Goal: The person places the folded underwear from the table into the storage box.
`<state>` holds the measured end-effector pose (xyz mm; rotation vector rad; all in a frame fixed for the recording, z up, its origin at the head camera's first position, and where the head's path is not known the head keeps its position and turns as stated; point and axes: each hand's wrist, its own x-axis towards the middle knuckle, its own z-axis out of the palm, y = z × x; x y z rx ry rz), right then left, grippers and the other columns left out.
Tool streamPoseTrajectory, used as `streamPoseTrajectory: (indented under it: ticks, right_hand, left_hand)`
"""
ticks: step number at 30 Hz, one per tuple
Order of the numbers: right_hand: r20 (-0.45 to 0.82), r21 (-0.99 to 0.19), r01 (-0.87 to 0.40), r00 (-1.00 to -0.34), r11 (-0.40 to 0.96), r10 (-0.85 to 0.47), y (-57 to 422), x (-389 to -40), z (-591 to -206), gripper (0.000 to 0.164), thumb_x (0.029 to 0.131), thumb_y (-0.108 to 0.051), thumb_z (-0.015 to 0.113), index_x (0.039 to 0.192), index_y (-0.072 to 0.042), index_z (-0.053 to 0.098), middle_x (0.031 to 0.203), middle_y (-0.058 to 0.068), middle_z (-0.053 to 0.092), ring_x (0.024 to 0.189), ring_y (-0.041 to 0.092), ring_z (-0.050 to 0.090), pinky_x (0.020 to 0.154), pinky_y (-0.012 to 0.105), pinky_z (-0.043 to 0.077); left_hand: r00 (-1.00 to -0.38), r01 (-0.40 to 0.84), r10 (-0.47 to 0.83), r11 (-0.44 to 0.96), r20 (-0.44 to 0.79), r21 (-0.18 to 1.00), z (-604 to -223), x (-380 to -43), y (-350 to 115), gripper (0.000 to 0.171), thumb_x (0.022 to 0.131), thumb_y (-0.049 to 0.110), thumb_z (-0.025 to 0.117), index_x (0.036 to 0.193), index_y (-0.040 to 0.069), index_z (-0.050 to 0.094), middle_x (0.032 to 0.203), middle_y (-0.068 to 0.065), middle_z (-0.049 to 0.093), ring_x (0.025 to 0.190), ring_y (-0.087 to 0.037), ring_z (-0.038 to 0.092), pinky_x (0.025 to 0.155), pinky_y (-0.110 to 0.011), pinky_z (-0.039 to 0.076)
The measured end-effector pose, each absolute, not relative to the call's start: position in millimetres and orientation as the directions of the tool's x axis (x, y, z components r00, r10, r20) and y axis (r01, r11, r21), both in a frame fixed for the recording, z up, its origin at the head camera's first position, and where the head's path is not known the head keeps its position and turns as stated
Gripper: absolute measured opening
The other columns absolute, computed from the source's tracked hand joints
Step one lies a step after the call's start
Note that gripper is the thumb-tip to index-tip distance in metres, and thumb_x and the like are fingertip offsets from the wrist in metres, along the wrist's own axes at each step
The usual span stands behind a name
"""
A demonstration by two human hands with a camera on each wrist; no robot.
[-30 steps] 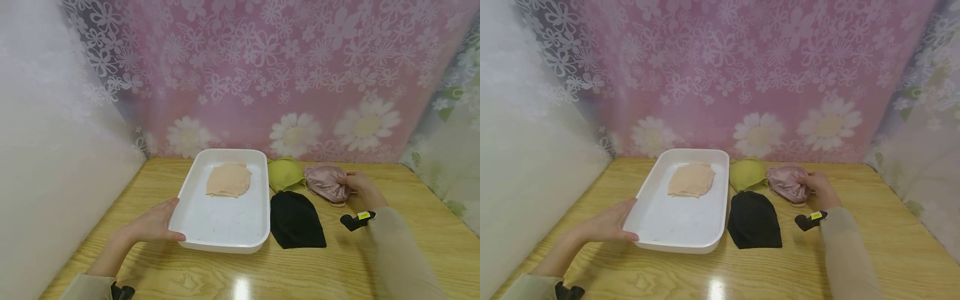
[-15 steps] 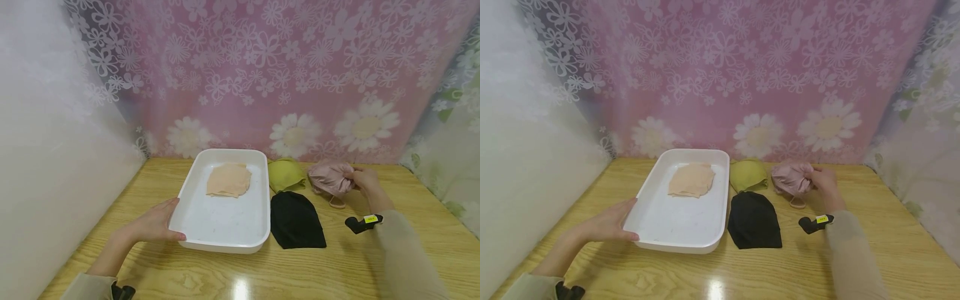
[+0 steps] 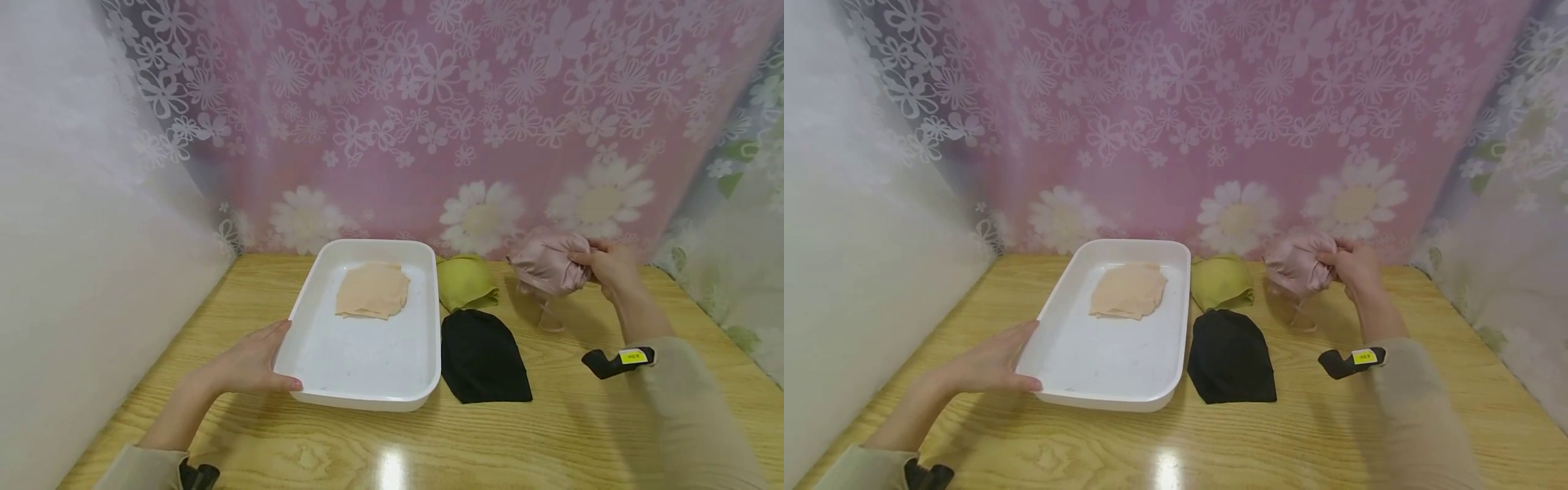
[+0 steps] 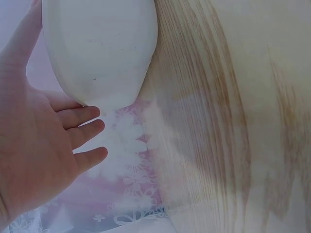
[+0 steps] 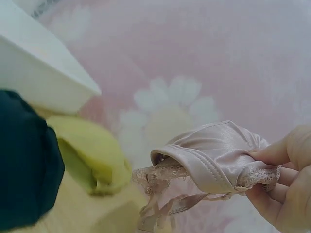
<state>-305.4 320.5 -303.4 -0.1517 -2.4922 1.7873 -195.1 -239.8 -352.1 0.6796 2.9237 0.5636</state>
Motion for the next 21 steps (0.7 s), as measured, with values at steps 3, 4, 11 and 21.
streamPoseTrajectory:
  ticks: [3,4,11,21]
  right_hand:
    - [0.035,-0.946,-0.003,-0.995,0.324,0.092,311,-301,-290,0.072,0.092,-0.025,0.058,0.145,0.005,0.020,0.096,-0.011,0.052,0.073,-0.003,0.057,0.065,0.018,0.050]
    - [0.050,-0.942,-0.019,-0.995,0.335,0.085,307,-299,-286,0.073,0.092,-0.027,0.058,0.145,0.004,0.020,0.101,-0.008,0.051,0.075,-0.003,0.056,0.066,0.018,0.050]
    - [0.126,-0.942,-0.104,-0.991,0.319,0.051,277,-291,-254,0.074,0.090,-0.028,0.060,0.145,0.003,0.021,0.099,-0.012,0.053,0.078,-0.001,0.057,0.066,0.018,0.049]
    - [0.206,-0.978,-0.208,-0.974,0.018,-0.097,233,-277,-219,0.068,0.087,-0.009,0.064,0.141,0.007,0.026,0.089,-0.008,0.065,0.071,0.006,0.062,0.060,0.018,0.051]
  left_hand:
    - [-0.897,0.411,0.442,0.834,0.000,0.370,-351,-195,-239,0.110,0.070,0.056,0.072,0.138,-0.016,0.025,0.140,-0.033,0.031,0.127,-0.048,0.030,0.101,-0.059,0.028]
    - [-0.897,0.411,0.442,0.834,0.001,0.368,-352,-195,-240,0.110,0.070,0.056,0.072,0.138,-0.016,0.025,0.140,-0.033,0.031,0.127,-0.048,0.031,0.100,-0.059,0.028]
    - [-0.902,0.397,0.431,0.843,-0.015,0.363,-351,-195,-239,0.112,0.069,0.060,0.070,0.138,-0.015,0.024,0.141,-0.032,0.030,0.128,-0.048,0.030,0.101,-0.059,0.027]
    - [-0.901,0.399,0.433,0.840,-0.011,0.369,-354,-196,-240,0.112,0.069,0.059,0.071,0.139,-0.015,0.024,0.141,-0.032,0.030,0.128,-0.047,0.030,0.101,-0.058,0.028]
